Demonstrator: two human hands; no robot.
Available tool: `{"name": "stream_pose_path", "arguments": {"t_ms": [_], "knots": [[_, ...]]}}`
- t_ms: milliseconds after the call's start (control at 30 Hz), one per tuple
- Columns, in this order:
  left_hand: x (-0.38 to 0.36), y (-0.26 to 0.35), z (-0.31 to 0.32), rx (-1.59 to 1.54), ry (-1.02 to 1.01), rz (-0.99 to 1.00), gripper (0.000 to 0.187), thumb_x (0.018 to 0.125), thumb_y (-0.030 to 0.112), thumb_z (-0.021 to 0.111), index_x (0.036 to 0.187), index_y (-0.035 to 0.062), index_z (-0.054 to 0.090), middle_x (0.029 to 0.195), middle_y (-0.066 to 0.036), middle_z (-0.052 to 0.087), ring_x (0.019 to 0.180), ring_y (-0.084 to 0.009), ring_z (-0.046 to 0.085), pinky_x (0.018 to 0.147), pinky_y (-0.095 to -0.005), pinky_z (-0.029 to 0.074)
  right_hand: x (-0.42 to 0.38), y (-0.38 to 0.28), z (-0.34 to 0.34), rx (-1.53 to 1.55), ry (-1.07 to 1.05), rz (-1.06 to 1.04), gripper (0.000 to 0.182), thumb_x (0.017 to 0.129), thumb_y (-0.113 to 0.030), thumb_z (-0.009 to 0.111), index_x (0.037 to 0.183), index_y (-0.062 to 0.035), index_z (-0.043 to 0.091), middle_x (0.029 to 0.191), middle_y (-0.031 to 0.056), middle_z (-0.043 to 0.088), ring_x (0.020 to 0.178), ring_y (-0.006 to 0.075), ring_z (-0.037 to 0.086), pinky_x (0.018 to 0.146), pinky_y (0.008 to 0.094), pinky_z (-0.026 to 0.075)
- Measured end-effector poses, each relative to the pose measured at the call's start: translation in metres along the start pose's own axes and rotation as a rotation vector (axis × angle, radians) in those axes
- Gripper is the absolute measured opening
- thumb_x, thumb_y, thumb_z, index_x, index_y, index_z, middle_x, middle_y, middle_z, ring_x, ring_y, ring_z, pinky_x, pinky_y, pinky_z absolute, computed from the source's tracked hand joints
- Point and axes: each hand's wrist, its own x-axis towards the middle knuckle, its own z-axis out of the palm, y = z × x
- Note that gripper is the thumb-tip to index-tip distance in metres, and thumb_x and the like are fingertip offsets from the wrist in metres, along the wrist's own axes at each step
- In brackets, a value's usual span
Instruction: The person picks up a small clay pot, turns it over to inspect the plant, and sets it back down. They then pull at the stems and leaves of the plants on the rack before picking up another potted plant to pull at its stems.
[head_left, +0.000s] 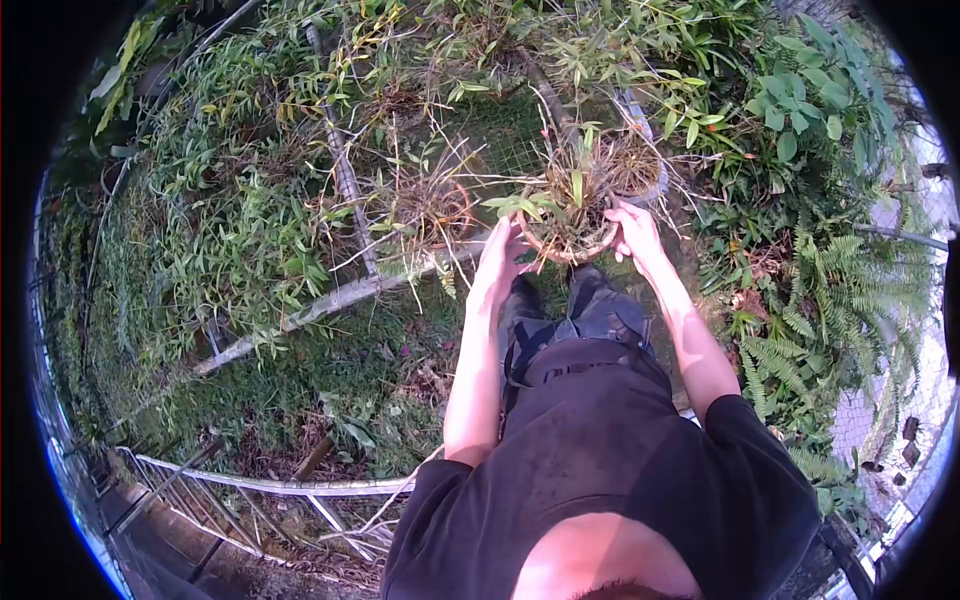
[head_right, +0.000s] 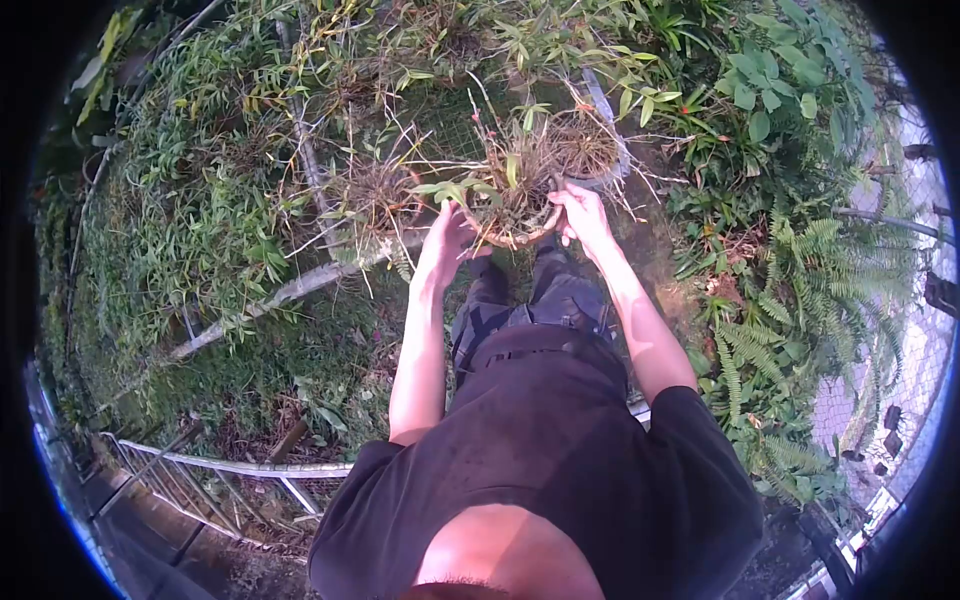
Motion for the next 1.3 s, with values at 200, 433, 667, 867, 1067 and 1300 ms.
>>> {"name": "stream_pose_path", "arguments": {"t_ms": [200,433,667,867,1067,1300], "knots": [[0.037,-0.029,0.009,-0.452,-0.072,-0.18,0.023,0.091,0.031,0.074,0.102,0.0138,0.062,0.095,-0.001,0.069,0.089,-0.0151,0.066,0.076,-0.0361,0.057,-0.023,-0.044,-0.007,-0.266,-0.026,-0.1,0.048,0.098,-0.025,0.06,0.136,0.0034,0.054,0.065,-0.0019,0.055,0.042,0.0069,0.047,0.04,0.0238,0.043],[0.046,-0.026,0.018,-0.373,-0.041,0.037,0.038,0.091,0.034,0.069,0.122,0.0153,0.058,0.118,-0.007,0.063,0.108,-0.0302,0.061,0.086,-0.0692,0.051,-0.066,-0.117,0.005,-0.854,0.021,-0.813,0.043,0.082,-0.029,0.078,0.116,-0.0036,0.07,0.1,0.011,0.064,0.091,0.0256,0.065,0.082,0.0368,0.053],[0.05,-0.026,0.033,-0.196,0.035,0.213,0.043,0.096,0.045,0.059,0.126,0.0131,0.057,0.128,-0.007,0.058,0.112,-0.0302,0.06,0.086,-0.0629,0.054,-0.02,-0.12,-0.013,-1.064,-0.309,-0.886,0.026,0.083,-0.027,0.073,0.092,-0.002,0.073,0.093,0.0096,0.066,0.093,0.0293,0.065,0.078,0.042,0.051],[0.042,-0.032,0.073,-0.274,0.17,0.34,0.051,0.094,0.044,0.06,0.134,0.0131,0.049,0.127,-0.014,0.058,0.111,-0.0337,0.062,0.086,-0.0673,0.053,0.014,-0.125,-0.02,-0.919,-0.503,-0.961,0.015,0.082,-0.015,0.073,0.088,-0.0009,0.074,0.082,0.0105,0.065,0.074,0.0264,0.066,0.066,0.0372,0.05],[0.017,-0.041,0.09,-0.503,0.285,0.443,0.038,0.097,0.033,0.062,0.123,0.0066,0.059,0.114,-0.01,0.065,0.102,-0.0205,0.065,0.086,-0.0407,0.058,0.026,-0.129,-0.027,-0.443,-0.624,-0.705,0.015,0.087,-0.01,0.071,0.093,0.0033,0.073,0.083,0.0051,0.067,0.074,0.0103,0.062,0.066,0.0275,0.047],[0.0,-0.043,0.085,-0.452,0.385,0.556,0.05,0.092,0.044,0.061,0.13,0.0127,0.052,0.121,-0.016,0.061,0.106,-0.0371,0.064,0.081,-0.0729,0.052,0.019,-0.167,-0.046,-0.901,-0.926,-0.635,0.018,0.085,-0.016,0.074,0.098,-0.0029,0.073,0.084,0.0061,0.069,0.073,0.017,0.064,0.069,0.0328,0.052]]}}
